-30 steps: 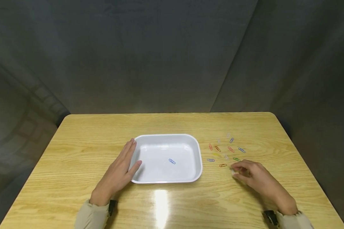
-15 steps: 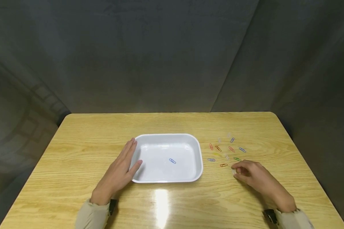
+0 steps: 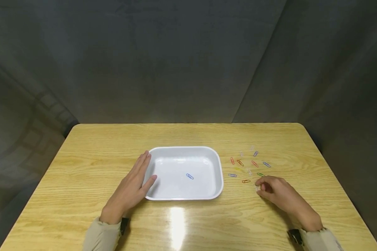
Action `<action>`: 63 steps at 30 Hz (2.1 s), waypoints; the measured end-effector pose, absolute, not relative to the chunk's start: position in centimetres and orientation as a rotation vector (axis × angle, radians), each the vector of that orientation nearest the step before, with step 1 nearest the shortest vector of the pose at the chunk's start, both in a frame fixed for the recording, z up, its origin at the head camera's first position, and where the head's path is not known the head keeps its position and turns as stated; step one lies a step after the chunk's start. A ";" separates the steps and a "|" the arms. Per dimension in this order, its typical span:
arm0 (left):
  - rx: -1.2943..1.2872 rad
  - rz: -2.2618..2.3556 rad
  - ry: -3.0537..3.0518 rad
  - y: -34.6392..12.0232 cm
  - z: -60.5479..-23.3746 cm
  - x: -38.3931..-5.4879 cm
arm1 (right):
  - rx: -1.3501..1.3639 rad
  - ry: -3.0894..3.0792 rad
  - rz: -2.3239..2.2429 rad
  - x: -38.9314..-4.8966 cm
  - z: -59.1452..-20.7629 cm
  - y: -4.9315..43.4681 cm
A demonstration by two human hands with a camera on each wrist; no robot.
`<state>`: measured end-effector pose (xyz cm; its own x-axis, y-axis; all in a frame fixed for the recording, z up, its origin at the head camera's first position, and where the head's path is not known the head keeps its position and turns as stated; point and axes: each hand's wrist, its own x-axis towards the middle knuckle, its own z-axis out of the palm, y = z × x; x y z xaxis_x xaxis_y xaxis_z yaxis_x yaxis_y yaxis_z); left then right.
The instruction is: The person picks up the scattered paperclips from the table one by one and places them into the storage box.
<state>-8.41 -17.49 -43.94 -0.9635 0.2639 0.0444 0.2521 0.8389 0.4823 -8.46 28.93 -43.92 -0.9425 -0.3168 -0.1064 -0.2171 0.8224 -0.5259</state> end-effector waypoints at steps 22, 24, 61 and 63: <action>0.435 0.762 3.013 -17.5 -44.1 -8.5 | -0.471 2.803 -0.810 -8.6 -43.9 28.2; 0.436 0.764 3.013 -17.5 -44.0 -8.5 | -0.485 2.811 -0.801 -8.6 -43.9 28.2; 0.439 0.762 3.007 -17.5 -44.1 -8.6 | -0.524 2.980 -0.822 -8.9 -42.7 27.0; 0.442 0.762 3.011 -17.5 -44.1 -8.5 | -0.521 2.989 -0.832 -8.9 -42.5 26.7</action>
